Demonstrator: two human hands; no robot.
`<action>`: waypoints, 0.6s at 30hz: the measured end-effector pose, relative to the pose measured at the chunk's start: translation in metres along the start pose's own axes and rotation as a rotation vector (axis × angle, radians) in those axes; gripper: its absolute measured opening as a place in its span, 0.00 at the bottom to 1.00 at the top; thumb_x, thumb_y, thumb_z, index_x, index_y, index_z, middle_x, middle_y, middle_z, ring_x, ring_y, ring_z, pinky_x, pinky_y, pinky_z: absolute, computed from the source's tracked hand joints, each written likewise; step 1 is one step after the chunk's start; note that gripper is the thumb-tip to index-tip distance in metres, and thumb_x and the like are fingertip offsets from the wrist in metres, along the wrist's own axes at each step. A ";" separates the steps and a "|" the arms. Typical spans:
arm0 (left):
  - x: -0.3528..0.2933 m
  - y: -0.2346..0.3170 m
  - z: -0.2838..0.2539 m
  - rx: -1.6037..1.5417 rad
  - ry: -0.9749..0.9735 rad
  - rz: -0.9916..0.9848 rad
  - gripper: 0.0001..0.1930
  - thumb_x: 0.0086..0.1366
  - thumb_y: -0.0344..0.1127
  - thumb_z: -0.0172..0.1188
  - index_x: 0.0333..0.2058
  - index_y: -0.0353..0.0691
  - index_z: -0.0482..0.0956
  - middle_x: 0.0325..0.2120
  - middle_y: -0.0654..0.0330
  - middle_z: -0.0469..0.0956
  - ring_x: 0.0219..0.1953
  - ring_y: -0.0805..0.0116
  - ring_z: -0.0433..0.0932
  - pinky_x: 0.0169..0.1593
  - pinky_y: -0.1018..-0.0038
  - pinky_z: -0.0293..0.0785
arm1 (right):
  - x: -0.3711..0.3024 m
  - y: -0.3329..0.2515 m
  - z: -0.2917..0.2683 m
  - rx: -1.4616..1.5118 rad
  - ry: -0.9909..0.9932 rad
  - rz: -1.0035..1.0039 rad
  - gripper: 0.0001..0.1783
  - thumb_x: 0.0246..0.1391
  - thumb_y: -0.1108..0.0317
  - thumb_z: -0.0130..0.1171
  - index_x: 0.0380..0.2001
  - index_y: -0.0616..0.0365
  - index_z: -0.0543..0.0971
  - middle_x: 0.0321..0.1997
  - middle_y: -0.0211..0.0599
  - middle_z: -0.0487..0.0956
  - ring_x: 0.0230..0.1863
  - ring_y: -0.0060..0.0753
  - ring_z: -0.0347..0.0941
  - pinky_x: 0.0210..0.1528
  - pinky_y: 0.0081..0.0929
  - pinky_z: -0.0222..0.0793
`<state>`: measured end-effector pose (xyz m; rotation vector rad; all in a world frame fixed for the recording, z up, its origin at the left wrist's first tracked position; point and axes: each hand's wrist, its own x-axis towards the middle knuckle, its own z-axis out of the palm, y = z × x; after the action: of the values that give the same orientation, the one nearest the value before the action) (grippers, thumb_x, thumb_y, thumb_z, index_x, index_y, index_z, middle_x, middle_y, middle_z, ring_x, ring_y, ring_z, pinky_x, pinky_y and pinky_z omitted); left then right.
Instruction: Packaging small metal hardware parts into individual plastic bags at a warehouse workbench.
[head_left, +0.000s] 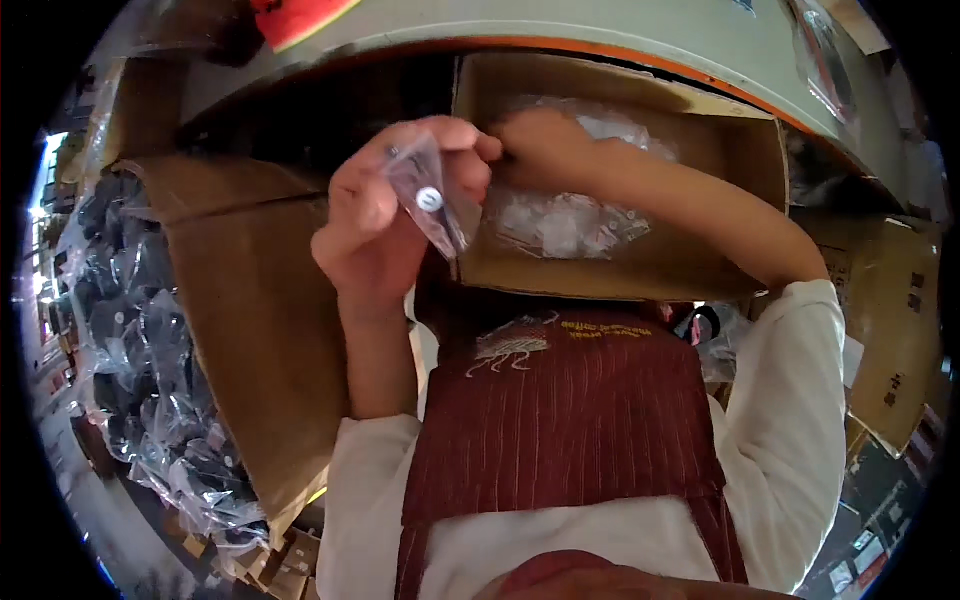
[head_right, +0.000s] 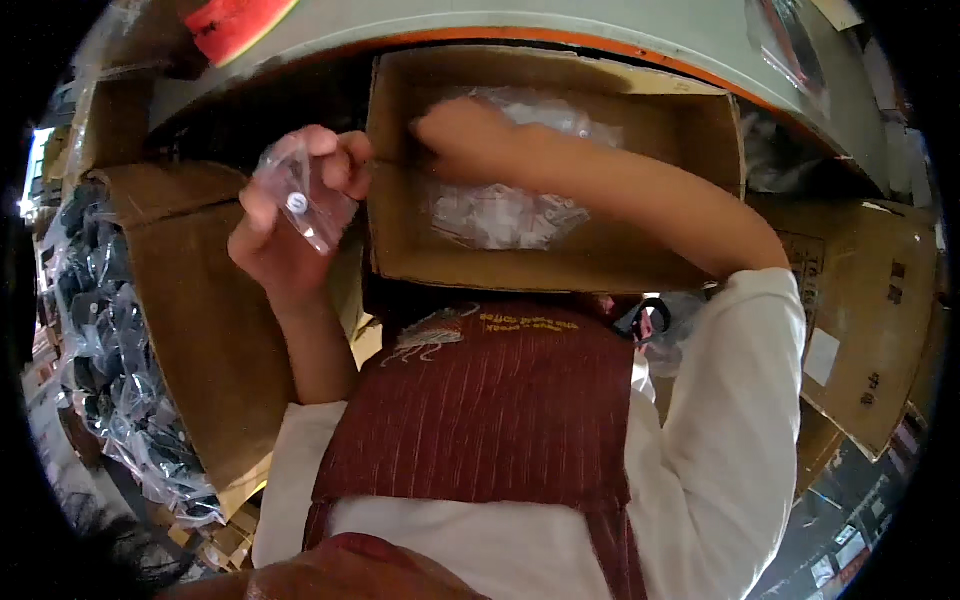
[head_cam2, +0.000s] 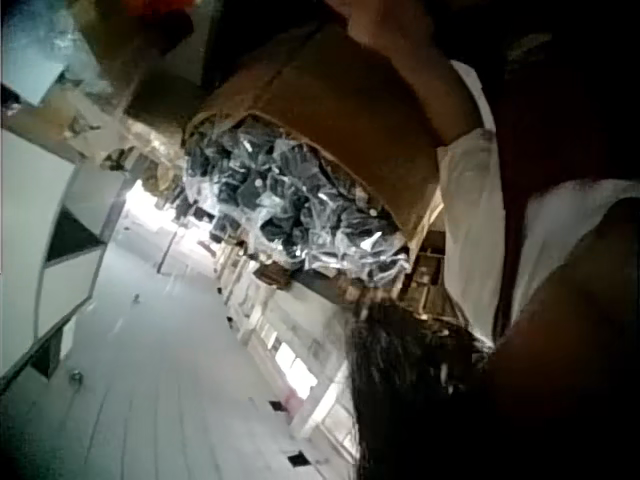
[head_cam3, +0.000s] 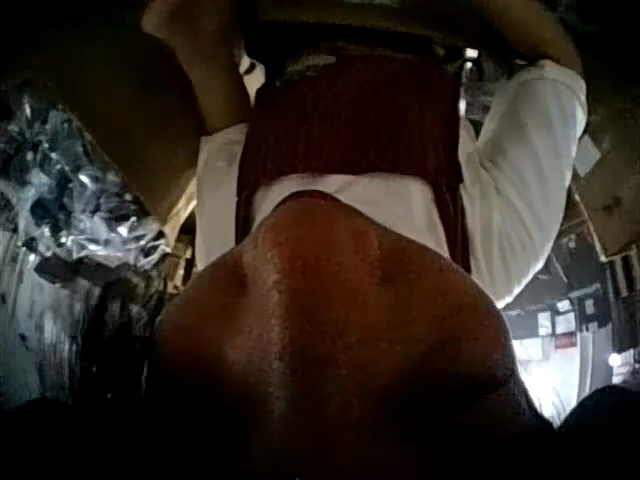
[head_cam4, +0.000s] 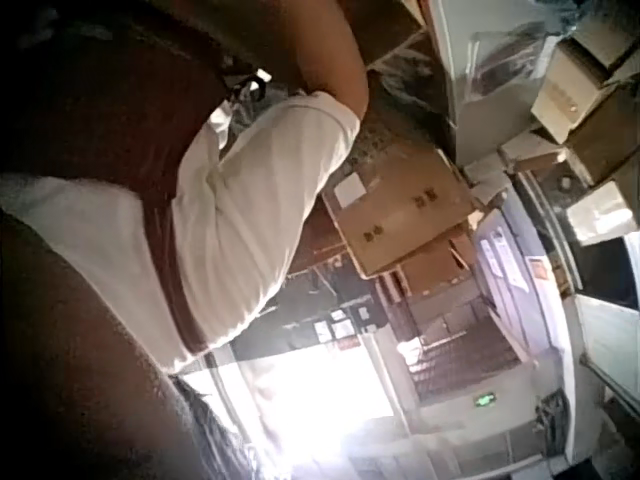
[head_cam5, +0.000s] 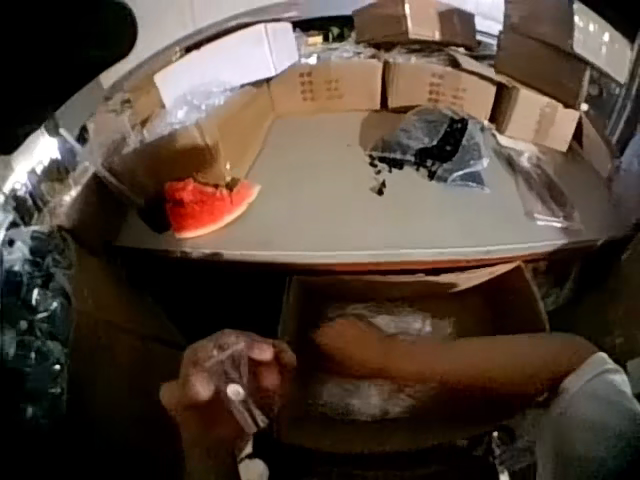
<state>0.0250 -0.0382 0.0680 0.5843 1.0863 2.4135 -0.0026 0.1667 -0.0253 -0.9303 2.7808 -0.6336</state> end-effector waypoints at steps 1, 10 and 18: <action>0.002 -0.002 0.000 -0.037 -0.153 0.027 0.24 0.63 0.40 0.61 0.52 0.24 0.77 0.45 0.44 0.81 0.48 0.56 0.82 0.53 0.66 0.77 | -0.006 0.000 -0.012 0.067 0.019 0.032 0.13 0.47 0.65 0.63 0.35 0.61 0.80 0.33 0.51 0.82 0.39 0.57 0.80 0.41 0.51 0.76; 0.022 -0.031 0.047 0.381 0.183 -0.196 0.16 0.67 0.34 0.59 0.48 0.28 0.80 0.45 0.54 0.82 0.46 0.67 0.81 0.50 0.71 0.74 | -0.074 0.007 -0.103 0.809 0.197 0.221 0.11 0.55 0.68 0.63 0.38 0.64 0.80 0.22 0.31 0.77 0.21 0.18 0.73 0.25 0.20 0.69; 0.039 -0.066 0.039 0.660 0.138 -0.083 0.17 0.60 0.31 0.70 0.47 0.35 0.82 0.43 0.61 0.83 0.44 0.73 0.81 0.51 0.76 0.75 | -0.121 -0.001 -0.120 0.900 0.423 0.292 0.07 0.58 0.72 0.61 0.40 0.58 0.80 0.31 0.24 0.78 0.28 0.12 0.70 0.27 0.15 0.66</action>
<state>0.0277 0.0452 0.0481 0.5574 1.9441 2.0164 0.0634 0.2801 0.0839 -0.2041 2.3641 -1.9438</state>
